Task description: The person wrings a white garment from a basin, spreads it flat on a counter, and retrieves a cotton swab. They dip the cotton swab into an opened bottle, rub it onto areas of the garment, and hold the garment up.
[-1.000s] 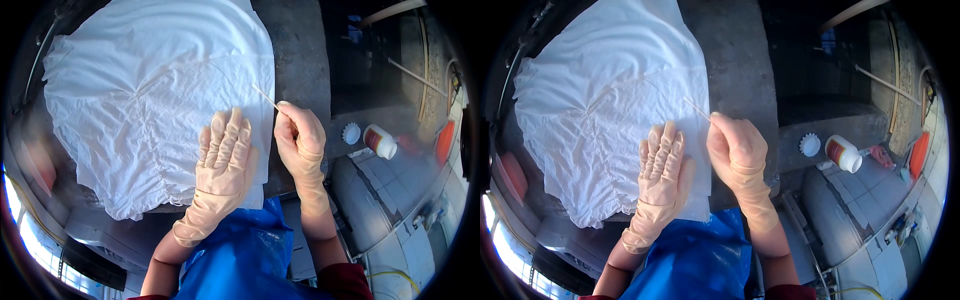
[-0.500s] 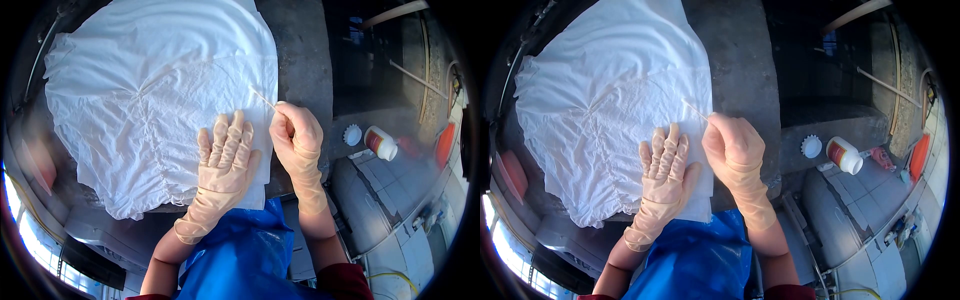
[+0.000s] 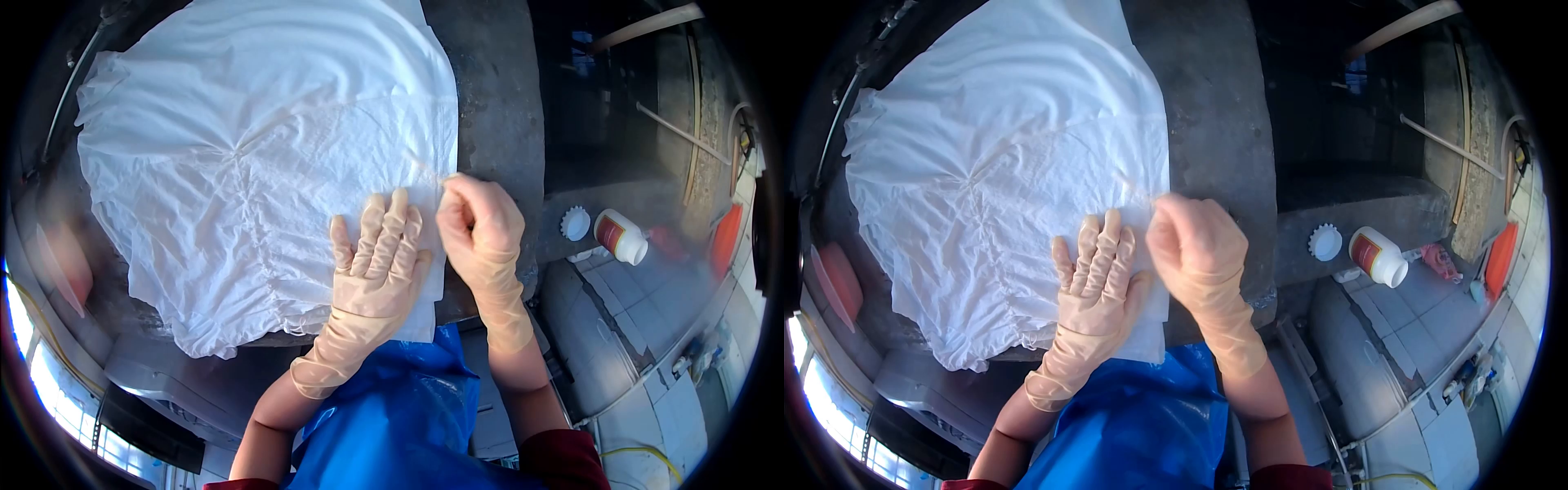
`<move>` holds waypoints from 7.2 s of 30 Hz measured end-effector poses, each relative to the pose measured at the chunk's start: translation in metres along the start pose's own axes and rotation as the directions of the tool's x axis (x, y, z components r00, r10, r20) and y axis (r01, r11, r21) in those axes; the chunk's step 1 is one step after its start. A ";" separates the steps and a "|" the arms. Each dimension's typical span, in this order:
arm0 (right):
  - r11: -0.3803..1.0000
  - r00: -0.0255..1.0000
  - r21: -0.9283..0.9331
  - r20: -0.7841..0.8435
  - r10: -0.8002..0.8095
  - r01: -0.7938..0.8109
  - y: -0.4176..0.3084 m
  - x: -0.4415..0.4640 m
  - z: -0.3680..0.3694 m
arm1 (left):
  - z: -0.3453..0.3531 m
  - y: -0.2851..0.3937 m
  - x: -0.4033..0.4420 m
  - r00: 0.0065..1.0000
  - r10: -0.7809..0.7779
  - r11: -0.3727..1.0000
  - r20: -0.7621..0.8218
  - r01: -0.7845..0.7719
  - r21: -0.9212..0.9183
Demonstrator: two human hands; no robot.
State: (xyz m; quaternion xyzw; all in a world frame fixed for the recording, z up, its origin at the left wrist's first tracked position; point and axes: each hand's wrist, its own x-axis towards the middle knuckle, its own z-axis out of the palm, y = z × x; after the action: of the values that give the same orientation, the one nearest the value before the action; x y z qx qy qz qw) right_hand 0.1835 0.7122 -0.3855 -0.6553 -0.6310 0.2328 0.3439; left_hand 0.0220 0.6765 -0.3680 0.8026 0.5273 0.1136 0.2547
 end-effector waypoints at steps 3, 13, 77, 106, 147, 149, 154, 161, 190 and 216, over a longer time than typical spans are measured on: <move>0.992 0.988 0.043 -0.097 0.122 -0.118 0.005 0.000 -0.004 | -0.008 0.005 0.002 0.998 -0.036 0.999 0.051 0.036 -0.013; 0.999 1.000 -0.036 -0.022 -0.005 0.004 -0.013 0.014 0.009 | -0.048 -0.043 0.069 0.995 -0.077 0.981 -0.066 0.087 0.173; 0.997 0.993 -0.038 -0.093 0.065 -0.069 -0.024 0.012 0.020 | -0.069 -0.070 0.130 0.902 -0.111 0.941 0.417 -0.040 0.337; 0.987 0.958 0.003 -0.241 0.157 -0.161 -0.005 0.009 0.004 | -0.066 -0.072 0.129 0.909 -0.105 0.941 0.403 -0.041 0.337; 0.995 0.964 -0.102 -0.265 -0.017 -0.010 0.004 -0.003 0.011 | -0.071 -0.072 0.131 0.890 -0.142 0.954 0.433 0.007 0.299; 0.996 0.976 -0.091 -0.214 -0.022 0.002 -0.004 -0.003 0.009 | -0.074 -0.069 0.133 0.881 -0.151 0.955 0.448 0.014 0.295; 0.995 0.973 -0.099 -0.230 -0.006 -0.018 0.001 -0.003 0.009 | -0.077 -0.068 0.134 0.876 -0.155 0.962 0.457 0.028 0.272; 0.994 0.966 -0.103 -0.258 -0.005 -0.022 0.001 -0.003 0.008 | -0.077 -0.070 0.133 0.877 -0.136 0.971 0.461 0.026 0.236; 0.899 0.949 0.382 -0.136 0.283 -0.214 -0.010 -0.011 -0.004 | -0.032 -0.062 0.094 0.975 0.194 0.958 0.107 -0.212 0.192; 0.975 0.947 0.091 -0.237 0.218 -0.201 0.003 0.002 -0.004 | -0.040 -0.053 0.105 0.978 -0.106 0.966 0.177 0.059 0.252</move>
State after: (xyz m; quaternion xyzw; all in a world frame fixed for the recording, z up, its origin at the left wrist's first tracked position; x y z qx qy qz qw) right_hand 0.1887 0.7142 -0.3855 -0.7307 -0.5023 0.2059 0.4139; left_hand 0.0056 0.7996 -0.3714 0.8123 0.5437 -0.0399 0.2071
